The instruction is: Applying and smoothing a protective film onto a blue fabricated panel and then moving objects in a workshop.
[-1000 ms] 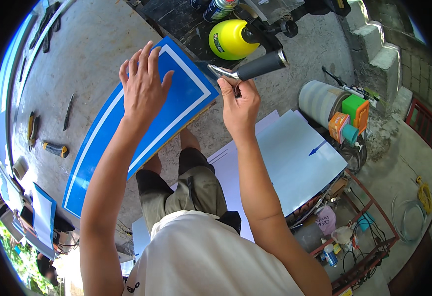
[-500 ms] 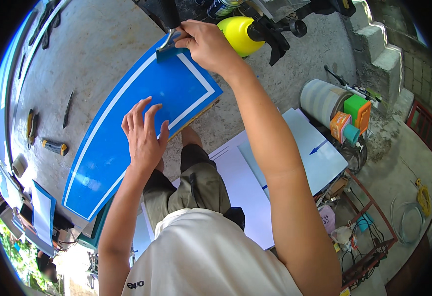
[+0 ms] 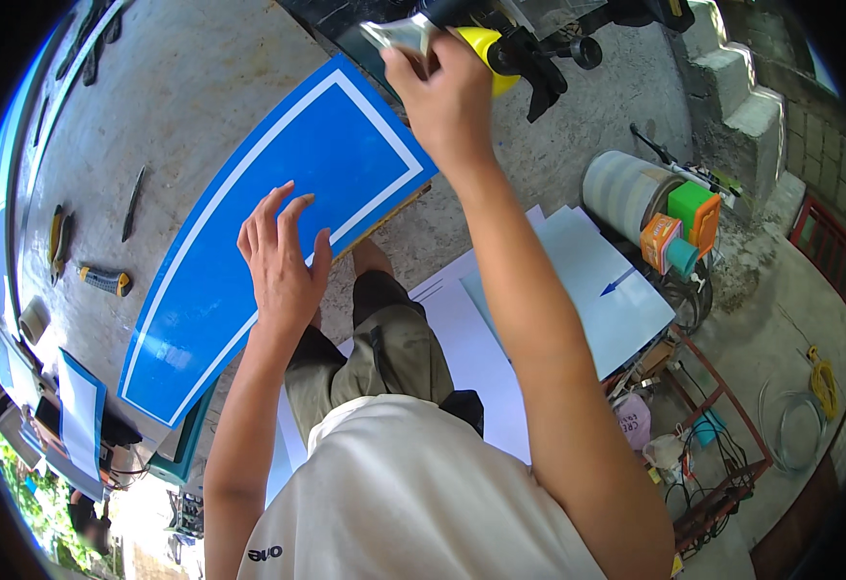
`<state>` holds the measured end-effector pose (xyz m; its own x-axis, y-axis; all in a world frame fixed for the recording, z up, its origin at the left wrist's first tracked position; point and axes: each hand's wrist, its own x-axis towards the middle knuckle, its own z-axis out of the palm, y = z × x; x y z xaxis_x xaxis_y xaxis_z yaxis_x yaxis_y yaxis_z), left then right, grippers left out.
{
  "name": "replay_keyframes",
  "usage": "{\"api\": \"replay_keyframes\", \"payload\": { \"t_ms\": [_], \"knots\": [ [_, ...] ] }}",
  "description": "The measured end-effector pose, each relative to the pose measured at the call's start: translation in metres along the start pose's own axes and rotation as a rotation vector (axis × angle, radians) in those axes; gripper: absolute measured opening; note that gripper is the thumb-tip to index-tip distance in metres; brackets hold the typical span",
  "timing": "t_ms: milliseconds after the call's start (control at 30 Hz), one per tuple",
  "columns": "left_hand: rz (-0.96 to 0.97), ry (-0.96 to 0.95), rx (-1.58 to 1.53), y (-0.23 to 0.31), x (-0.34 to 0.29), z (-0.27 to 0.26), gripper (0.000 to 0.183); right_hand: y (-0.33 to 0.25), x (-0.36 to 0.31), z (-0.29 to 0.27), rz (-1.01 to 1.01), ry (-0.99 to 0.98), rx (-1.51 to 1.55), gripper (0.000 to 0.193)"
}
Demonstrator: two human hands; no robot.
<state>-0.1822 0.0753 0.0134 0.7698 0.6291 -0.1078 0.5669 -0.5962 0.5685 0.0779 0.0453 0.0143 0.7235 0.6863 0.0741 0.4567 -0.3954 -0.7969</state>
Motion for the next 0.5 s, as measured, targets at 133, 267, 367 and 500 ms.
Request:
{"api": "replay_keyframes", "payload": {
  "t_ms": [133, 267, 367, 500],
  "knots": [
    [0.057, -0.026, -0.022, 0.009, 0.028, 0.003, 0.053, -0.002, -0.085, -0.012, 0.317, 0.32, 0.07, 0.017],
    [0.187, -0.074, 0.003, 0.011, 0.067, 0.017, 0.06, 0.012, -0.118, 0.035, 0.354, 0.432, 0.164, 0.014],
    [0.234, -0.068, 0.046, 0.004, 0.095, 0.026, 0.068, 0.003, -0.105, 0.057, 0.417, 0.462, 0.207, 0.014],
    [0.292, -0.107, 0.135, 0.001, 0.105, 0.036, 0.077, 0.007, -0.097, 0.069, 0.413, 0.522, 0.224, 0.017]
  ]
}}
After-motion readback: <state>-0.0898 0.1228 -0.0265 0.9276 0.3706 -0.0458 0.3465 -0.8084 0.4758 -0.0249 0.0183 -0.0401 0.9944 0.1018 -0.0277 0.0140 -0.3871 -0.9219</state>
